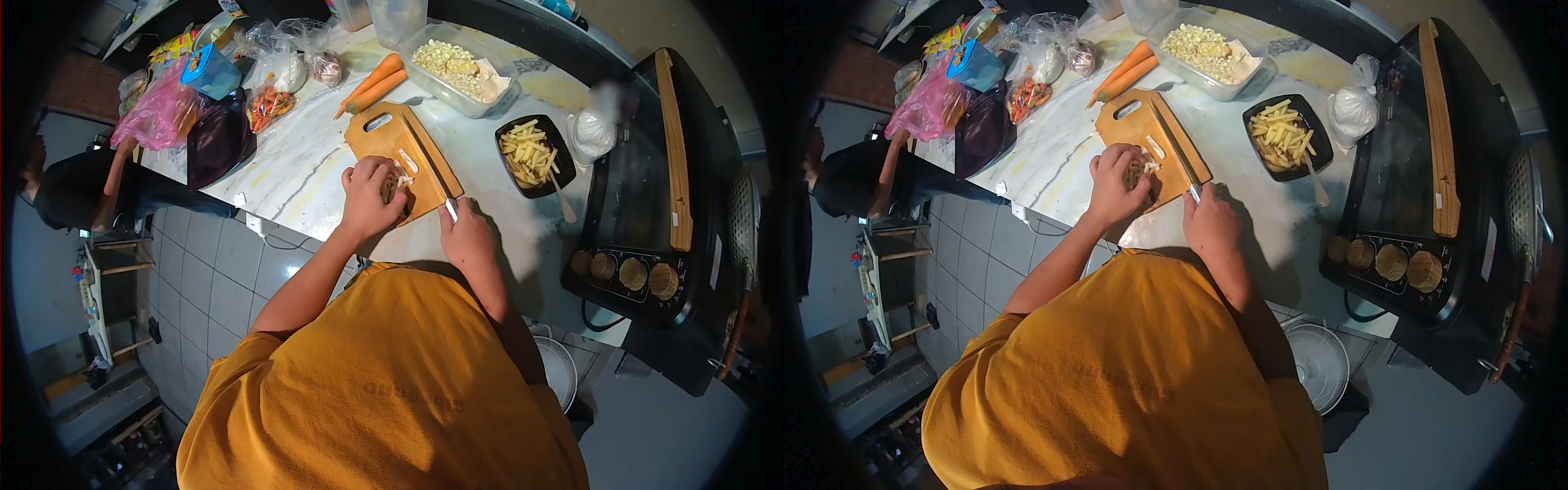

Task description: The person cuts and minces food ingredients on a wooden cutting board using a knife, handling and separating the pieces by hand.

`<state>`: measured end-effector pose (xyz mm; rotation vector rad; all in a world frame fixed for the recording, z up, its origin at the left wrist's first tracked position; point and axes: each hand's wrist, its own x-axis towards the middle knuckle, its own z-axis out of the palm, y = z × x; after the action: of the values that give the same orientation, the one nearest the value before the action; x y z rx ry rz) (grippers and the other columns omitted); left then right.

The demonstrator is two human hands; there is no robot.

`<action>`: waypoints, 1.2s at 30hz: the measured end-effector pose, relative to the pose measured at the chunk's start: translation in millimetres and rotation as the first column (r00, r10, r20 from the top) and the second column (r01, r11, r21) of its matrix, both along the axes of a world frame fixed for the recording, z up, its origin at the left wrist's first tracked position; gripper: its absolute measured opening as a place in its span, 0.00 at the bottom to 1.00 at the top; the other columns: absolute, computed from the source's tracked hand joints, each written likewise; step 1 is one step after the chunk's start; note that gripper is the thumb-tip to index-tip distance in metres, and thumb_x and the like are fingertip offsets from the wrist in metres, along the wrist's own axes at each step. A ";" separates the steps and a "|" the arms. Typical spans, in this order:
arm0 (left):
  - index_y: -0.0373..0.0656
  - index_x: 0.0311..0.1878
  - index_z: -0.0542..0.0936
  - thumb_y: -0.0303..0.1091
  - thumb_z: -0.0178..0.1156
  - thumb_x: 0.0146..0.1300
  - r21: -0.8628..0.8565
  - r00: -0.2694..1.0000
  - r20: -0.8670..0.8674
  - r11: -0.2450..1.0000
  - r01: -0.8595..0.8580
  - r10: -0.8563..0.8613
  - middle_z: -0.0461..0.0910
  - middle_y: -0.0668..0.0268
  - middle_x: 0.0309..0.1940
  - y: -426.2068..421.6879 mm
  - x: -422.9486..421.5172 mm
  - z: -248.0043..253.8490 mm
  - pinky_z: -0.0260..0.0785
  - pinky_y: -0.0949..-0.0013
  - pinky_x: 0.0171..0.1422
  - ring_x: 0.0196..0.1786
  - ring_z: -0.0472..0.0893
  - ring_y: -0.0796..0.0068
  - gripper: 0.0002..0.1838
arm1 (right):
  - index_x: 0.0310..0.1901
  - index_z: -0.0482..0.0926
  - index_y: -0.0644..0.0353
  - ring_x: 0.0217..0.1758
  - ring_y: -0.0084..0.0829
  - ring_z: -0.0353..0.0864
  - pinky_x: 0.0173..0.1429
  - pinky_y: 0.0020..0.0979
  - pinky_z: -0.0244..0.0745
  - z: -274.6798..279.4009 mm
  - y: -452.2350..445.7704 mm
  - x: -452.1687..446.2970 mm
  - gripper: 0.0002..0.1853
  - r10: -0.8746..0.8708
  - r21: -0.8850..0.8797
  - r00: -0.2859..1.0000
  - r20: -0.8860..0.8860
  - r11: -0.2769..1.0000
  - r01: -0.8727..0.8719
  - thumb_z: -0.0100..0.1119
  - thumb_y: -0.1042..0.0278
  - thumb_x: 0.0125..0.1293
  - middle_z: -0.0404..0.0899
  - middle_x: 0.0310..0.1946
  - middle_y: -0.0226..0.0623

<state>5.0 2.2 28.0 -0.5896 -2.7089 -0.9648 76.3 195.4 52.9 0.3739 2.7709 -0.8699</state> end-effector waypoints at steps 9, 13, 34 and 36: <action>0.44 0.39 0.85 0.45 0.71 0.56 -0.137 0.982 -0.041 0.973 -0.187 0.183 0.78 0.62 0.49 25.5 -22.1 5.9 0.57 0.53 0.61 0.59 0.71 0.58 0.16 | 0.49 0.71 0.62 0.41 0.64 0.83 0.46 0.59 0.75 5.2 2.3 -0.4 0.20 -0.029 0.014 1.000 0.005 0.999 0.029 0.49 0.49 0.75 0.84 0.34 0.60; 0.45 0.40 0.87 0.43 0.70 0.55 -0.223 0.976 -0.068 0.951 -0.216 0.206 0.77 0.63 0.51 33.7 -29.4 5.1 0.57 0.51 0.62 0.62 0.67 0.55 0.14 | 0.51 0.70 0.62 0.43 0.63 0.83 0.49 0.59 0.75 9.4 6.8 -0.5 0.21 -0.055 0.001 0.997 0.050 0.998 0.055 0.48 0.49 0.75 0.84 0.36 0.59; 0.41 0.45 0.85 0.36 0.68 0.62 0.303 0.968 0.185 0.927 -0.221 0.171 0.84 0.56 0.37 -26.8 -47.5 0.8 0.76 0.64 0.45 0.37 0.83 0.62 0.12 | 0.46 0.71 0.62 0.39 0.65 0.82 0.45 0.60 0.75 7.5 8.5 -2.0 0.19 -0.039 -0.101 0.996 -0.083 0.994 0.031 0.51 0.51 0.75 0.83 0.32 0.60; 0.40 0.44 0.85 0.35 0.67 0.62 0.249 0.959 0.207 0.937 -0.244 0.194 0.85 0.55 0.39 -50.7 -46.4 1.3 0.76 0.64 0.47 0.39 0.84 0.64 0.11 | 0.45 0.71 0.62 0.39 0.65 0.82 0.44 0.60 0.75 8.2 8.8 -2.8 0.19 -0.049 -0.093 0.997 -0.064 0.995 0.043 0.51 0.51 0.75 0.82 0.31 0.60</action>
<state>-41.4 -48.5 29.4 -0.1489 -2.6470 -1.3533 73.5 204.2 61.1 0.4019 2.7798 -1.0341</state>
